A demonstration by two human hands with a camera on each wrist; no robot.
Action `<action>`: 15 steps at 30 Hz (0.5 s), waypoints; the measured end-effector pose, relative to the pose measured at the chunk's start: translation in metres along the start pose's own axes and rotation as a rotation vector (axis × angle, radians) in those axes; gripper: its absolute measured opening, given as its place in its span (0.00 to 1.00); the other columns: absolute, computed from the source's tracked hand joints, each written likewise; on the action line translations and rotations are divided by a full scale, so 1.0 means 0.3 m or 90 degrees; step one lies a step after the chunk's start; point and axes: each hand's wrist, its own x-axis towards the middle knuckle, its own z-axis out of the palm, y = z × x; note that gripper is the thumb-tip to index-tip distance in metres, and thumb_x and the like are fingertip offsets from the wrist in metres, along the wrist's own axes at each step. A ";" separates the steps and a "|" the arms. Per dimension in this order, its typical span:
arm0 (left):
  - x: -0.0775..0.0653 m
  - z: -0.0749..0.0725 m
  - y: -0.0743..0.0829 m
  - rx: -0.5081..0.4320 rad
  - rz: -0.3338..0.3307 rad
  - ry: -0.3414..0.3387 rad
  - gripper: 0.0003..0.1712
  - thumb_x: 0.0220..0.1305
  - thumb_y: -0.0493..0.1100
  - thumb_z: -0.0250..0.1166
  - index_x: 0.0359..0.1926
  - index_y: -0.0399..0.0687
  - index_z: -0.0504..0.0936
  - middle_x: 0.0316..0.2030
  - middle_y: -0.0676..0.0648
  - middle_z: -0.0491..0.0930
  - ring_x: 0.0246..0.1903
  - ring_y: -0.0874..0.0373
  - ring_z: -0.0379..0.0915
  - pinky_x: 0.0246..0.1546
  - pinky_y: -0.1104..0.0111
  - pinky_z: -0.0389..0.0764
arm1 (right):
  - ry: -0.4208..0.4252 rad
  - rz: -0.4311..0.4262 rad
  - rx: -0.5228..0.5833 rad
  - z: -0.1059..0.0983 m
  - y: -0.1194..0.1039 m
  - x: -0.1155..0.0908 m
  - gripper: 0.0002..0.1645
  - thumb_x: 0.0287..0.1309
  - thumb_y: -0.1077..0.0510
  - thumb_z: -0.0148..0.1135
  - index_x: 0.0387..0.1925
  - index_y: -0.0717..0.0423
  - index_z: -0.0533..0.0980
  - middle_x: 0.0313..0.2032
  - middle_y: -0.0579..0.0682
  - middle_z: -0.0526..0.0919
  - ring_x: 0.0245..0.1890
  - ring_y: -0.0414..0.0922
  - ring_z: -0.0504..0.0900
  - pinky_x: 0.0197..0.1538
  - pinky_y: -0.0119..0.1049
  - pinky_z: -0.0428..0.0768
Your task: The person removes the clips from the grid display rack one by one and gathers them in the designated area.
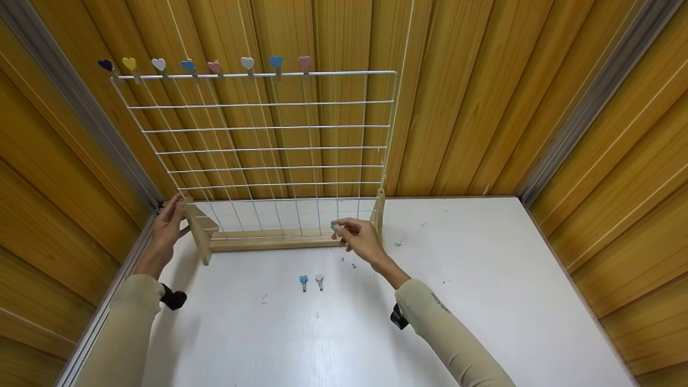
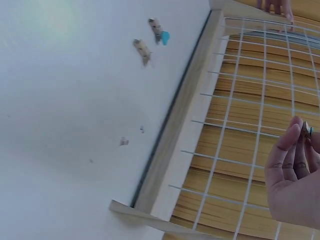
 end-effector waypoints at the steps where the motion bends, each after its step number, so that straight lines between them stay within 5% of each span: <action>1: -0.002 0.003 0.000 -0.002 0.003 -0.002 0.35 0.82 0.55 0.45 0.83 0.59 0.48 0.82 0.46 0.45 0.81 0.47 0.44 0.79 0.47 0.58 | -0.012 0.004 -0.011 0.001 0.024 -0.009 0.23 0.76 0.55 0.56 0.62 0.66 0.76 0.42 0.54 0.87 0.34 0.37 0.83 0.35 0.25 0.82; 15: -0.002 -0.002 0.002 -0.003 -0.001 0.005 0.33 0.82 0.55 0.45 0.82 0.62 0.50 0.82 0.49 0.47 0.81 0.48 0.45 0.79 0.47 0.57 | -0.073 0.042 -0.037 0.024 0.221 -0.089 0.22 0.75 0.60 0.56 0.59 0.74 0.75 0.40 0.66 0.88 0.29 0.35 0.82 0.30 0.24 0.80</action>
